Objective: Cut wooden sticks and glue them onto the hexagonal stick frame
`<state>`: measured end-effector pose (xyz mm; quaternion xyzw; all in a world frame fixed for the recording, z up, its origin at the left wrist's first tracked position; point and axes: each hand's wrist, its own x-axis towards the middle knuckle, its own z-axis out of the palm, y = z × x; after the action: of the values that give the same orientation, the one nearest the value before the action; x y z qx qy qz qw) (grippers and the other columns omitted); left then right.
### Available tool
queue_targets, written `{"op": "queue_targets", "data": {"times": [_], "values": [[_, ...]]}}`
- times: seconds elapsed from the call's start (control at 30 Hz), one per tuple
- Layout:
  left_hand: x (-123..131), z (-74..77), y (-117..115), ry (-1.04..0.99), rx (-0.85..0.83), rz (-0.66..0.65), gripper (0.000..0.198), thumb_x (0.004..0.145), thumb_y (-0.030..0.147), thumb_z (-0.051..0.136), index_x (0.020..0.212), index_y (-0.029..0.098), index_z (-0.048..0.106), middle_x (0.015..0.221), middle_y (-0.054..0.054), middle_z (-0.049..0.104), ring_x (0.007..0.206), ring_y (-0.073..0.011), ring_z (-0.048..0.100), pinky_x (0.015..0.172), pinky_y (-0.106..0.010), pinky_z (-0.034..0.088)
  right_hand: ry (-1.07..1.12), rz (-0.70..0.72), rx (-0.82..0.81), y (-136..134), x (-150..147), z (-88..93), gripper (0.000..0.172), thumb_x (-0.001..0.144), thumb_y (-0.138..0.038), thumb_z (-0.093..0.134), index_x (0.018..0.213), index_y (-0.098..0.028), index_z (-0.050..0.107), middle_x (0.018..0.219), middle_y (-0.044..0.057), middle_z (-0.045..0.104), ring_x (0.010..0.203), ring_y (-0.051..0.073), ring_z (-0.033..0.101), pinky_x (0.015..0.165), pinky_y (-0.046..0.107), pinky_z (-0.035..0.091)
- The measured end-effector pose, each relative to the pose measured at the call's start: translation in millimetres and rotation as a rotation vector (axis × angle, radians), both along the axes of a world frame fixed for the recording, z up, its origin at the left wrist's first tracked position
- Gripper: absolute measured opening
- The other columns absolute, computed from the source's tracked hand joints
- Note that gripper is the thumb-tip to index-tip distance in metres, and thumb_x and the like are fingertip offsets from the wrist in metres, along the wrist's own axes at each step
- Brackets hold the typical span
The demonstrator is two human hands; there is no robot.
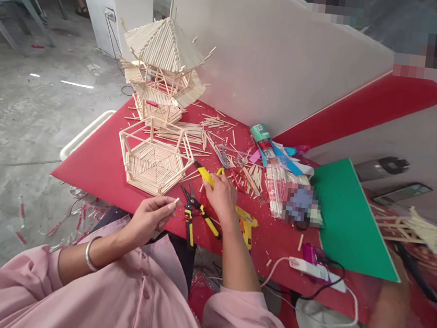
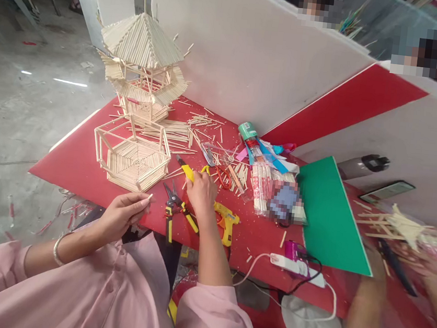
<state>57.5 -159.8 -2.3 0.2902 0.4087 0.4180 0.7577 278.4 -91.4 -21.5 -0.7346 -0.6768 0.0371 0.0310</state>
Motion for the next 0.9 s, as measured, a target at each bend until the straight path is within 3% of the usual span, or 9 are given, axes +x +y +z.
{"op": "queue_targets", "data": {"times": [0.13, 0.23, 0.33, 0.4, 0.5, 0.57, 0.7, 0.9], "values": [[-0.1, 1.6, -2.1, 0.006, 0.022, 0.017, 0.037, 0.069, 0.044, 0.082, 0.082, 0.011, 0.071, 0.061, 0.001, 0.057, 0.042, -0.0013, 0.033, 0.041, -0.018, 0.023, 0.004, 0.011, 0.02, 8.2, -6.2, -1.0, 0.039, 0.094, -0.031, 0.053, 0.128, -0.013, 0.06, 0.114, 0.018, 0.065, 0.11, 0.03, 0.057, 0.092, 0.039, 0.043], [-3.1, 1.0, -3.2, 0.007, 0.047, 0.027, 0.036, 0.071, 0.044, 0.08, 0.084, 0.011, 0.072, 0.061, 0.001, 0.057, 0.042, -0.0013, 0.034, 0.041, -0.019, 0.023, 0.033, -0.036, 0.062, -0.3, -5.5, 3.1, 0.043, 0.096, -0.025, 0.047, 0.135, -0.008, 0.053, 0.117, 0.023, 0.062, 0.102, 0.028, 0.062, 0.084, 0.037, 0.048], [-10.4, -3.3, -3.4, 0.032, 0.07, 0.031, 0.036, 0.073, 0.044, 0.078, 0.086, 0.011, 0.073, 0.063, 0.0, 0.059, 0.043, -0.0019, 0.036, 0.042, -0.019, 0.025, 0.237, -0.099, 0.276, -41.8, -11.0, 8.6, 0.047, 0.098, -0.037, 0.044, 0.135, -0.01, 0.052, 0.124, 0.022, 0.06, 0.103, 0.028, 0.064, 0.082, 0.038, 0.052], [-16.9, -6.9, -3.7, 0.072, 0.067, 0.02, 0.038, 0.073, 0.046, 0.078, 0.087, 0.011, 0.074, 0.062, 0.0, 0.061, 0.043, -0.0024, 0.037, 0.042, -0.019, 0.026, 0.423, -0.084, 0.359, -83.8, -24.2, 8.5, 0.046, 0.097, -0.043, 0.047, 0.132, -0.014, 0.053, 0.112, 0.016, 0.069, 0.099, 0.026, 0.067, 0.08, 0.036, 0.055], [-27.1, -9.1, -6.2, 0.169, 0.059, -0.017, 0.04, 0.072, 0.048, 0.078, 0.088, 0.011, 0.075, 0.062, 0.0, 0.062, 0.047, -0.0049, 0.042, 0.045, -0.019, 0.033, 0.544, 0.036, 0.401, -143.2, -57.4, -0.1, 0.037, 0.099, -0.037, 0.046, 0.127, -0.016, 0.057, 0.106, 0.014, 0.073, 0.092, 0.023, 0.071, 0.075, 0.03, 0.057], [-33.7, -7.6, -9.1, 0.24, 0.076, -0.046, 0.04, 0.071, 0.049, 0.078, 0.086, 0.012, 0.076, 0.064, -0.002, 0.065, 0.053, -0.0082, 0.05, 0.052, -0.021, 0.041, 0.538, 0.119, 0.455, -167.7, -81.6, -9.7, 0.036, 0.099, -0.034, 0.048, 0.127, -0.015, 0.056, 0.104, 0.014, 0.073, 0.091, 0.022, 0.072, 0.076, 0.03, 0.057], [-46.5, -4.2, -17.3, 0.368, 0.12, -0.066, 0.038, 0.071, 0.048, 0.078, 0.081, 0.012, 0.076, 0.065, -0.003, 0.068, 0.058, -0.0114, 0.056, 0.059, -0.023, 0.047, 0.538, 0.154, 0.539, -181.4, -113.2, -29.0, 0.035, 0.098, -0.029, 0.049, 0.127, -0.012, 0.054, 0.092, 0.013, 0.071, 0.082, 0.021, 0.071, 0.071, 0.03, 0.057], [-65.8, -7.8, -32.6, 0.442, 0.2, -0.12, 0.034, 0.08, 0.044, 0.069, 0.087, 0.011, 0.076, 0.07, -0.005, 0.07, 0.064, -0.0137, 0.059, 0.061, -0.023, 0.049, 0.586, 0.16, 0.455, -185.6, -124.7, -39.5, 0.042, 0.097, -0.027, 0.049, 0.136, -0.014, 0.05, 0.096, 0.012, 0.07, 0.085, 0.02, 0.07, 0.075, 0.031, 0.058]]}}
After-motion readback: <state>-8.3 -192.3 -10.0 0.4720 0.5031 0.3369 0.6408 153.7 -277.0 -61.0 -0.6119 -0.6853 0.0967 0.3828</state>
